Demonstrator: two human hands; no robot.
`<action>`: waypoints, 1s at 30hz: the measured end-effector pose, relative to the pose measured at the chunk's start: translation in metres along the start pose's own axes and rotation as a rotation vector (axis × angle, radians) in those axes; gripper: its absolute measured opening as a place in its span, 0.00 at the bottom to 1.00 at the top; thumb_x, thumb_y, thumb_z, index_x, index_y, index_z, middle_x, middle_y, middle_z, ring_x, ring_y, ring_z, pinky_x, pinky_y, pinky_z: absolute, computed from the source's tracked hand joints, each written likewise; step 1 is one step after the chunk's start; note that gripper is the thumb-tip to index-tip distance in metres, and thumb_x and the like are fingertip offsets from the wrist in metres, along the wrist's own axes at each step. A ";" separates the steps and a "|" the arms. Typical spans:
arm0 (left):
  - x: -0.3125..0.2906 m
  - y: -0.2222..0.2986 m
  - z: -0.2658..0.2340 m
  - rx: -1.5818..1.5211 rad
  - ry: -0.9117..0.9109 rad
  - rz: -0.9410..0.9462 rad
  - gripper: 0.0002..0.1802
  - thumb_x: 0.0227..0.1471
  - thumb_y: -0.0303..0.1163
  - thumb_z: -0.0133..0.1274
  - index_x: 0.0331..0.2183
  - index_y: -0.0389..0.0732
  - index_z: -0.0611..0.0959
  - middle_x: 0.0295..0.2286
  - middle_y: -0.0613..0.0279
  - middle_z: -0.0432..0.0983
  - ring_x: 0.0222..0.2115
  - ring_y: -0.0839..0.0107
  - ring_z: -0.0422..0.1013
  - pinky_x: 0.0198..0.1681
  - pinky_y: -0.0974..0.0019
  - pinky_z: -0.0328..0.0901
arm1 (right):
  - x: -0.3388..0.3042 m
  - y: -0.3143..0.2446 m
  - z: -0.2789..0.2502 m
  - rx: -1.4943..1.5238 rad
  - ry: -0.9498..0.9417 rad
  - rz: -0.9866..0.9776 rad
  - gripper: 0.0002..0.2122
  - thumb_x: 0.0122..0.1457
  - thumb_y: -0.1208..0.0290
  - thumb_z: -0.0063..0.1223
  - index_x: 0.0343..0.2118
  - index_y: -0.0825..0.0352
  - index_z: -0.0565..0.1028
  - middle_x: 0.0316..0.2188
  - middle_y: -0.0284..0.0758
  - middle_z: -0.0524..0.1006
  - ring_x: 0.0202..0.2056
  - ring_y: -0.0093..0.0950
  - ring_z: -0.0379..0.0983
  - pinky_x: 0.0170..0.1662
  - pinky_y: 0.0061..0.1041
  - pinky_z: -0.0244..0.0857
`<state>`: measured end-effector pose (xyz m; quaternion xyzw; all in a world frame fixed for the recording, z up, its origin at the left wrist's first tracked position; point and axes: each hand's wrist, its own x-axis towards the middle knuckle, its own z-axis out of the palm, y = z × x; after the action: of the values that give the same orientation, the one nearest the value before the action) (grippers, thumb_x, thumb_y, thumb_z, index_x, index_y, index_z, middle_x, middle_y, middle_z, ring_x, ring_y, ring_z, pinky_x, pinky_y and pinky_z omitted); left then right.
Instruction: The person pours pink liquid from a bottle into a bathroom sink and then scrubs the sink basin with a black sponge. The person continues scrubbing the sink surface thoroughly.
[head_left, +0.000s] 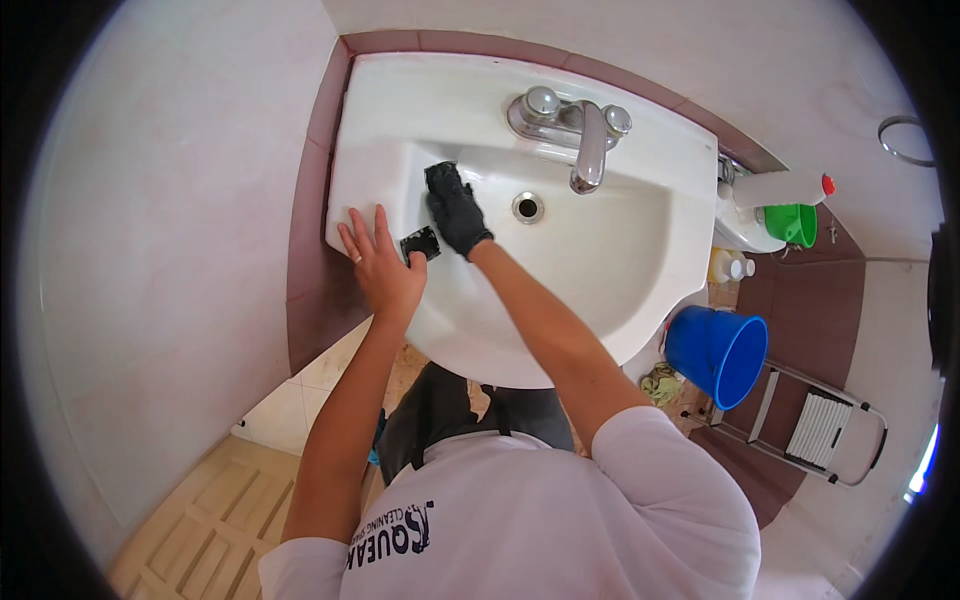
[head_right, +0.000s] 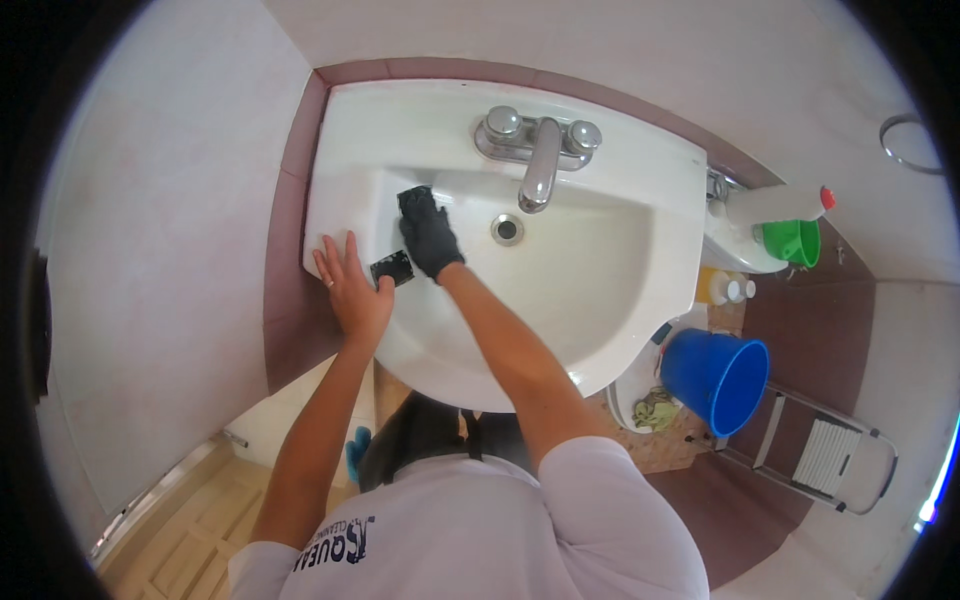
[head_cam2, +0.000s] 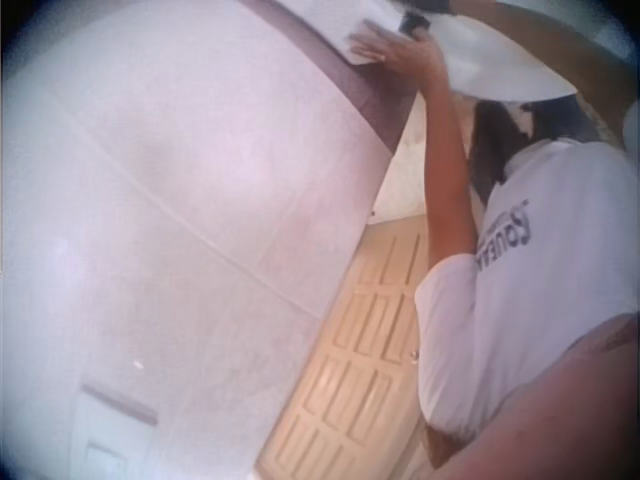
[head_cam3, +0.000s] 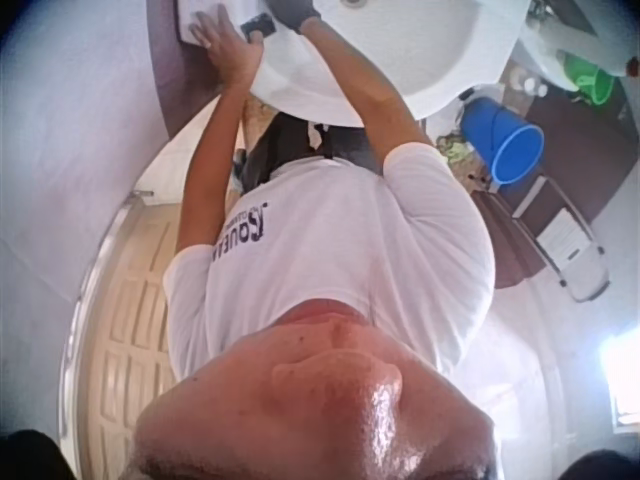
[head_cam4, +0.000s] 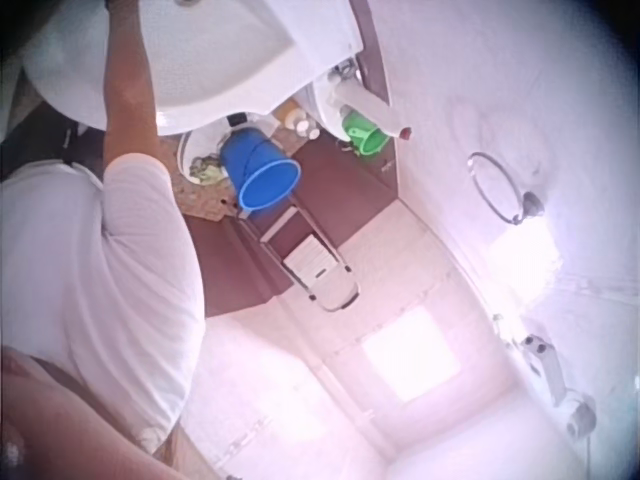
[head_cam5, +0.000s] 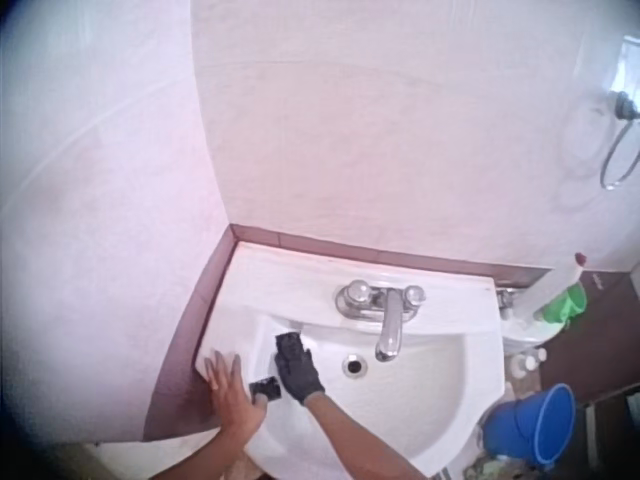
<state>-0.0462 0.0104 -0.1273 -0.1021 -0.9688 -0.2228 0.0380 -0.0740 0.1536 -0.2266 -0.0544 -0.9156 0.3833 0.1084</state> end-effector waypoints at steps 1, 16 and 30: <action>0.002 -0.001 0.000 0.022 0.013 0.025 0.43 0.36 0.30 0.54 0.58 0.43 0.61 0.60 0.44 0.45 0.61 0.40 0.39 0.56 0.48 0.55 | -0.002 0.017 -0.010 -0.140 -0.098 -0.038 0.20 0.57 0.69 0.41 0.54 0.60 0.65 0.57 0.44 0.61 0.61 0.38 0.53 0.59 0.45 0.49; 0.003 -0.002 -0.001 0.044 0.032 0.025 0.41 0.38 0.31 0.53 0.57 0.42 0.62 0.59 0.43 0.45 0.61 0.42 0.39 0.58 0.48 0.54 | -0.031 0.098 -0.080 -0.451 -0.272 0.393 0.29 0.55 0.58 0.47 0.60 0.57 0.58 0.61 0.42 0.55 0.62 0.41 0.49 0.64 0.41 0.39; 0.008 0.011 -0.011 0.000 -0.026 -0.016 0.41 0.39 0.31 0.53 0.58 0.42 0.61 0.59 0.44 0.45 0.61 0.42 0.39 0.57 0.47 0.55 | -0.063 0.116 -0.153 -0.808 -0.214 0.237 0.26 0.56 0.55 0.48 0.54 0.63 0.64 0.57 0.41 0.60 0.62 0.39 0.48 0.62 0.43 0.41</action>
<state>-0.0513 0.0170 -0.1115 -0.0971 -0.9700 -0.2217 0.0234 0.0264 0.3292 -0.2148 -0.1573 -0.9856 0.0075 -0.0621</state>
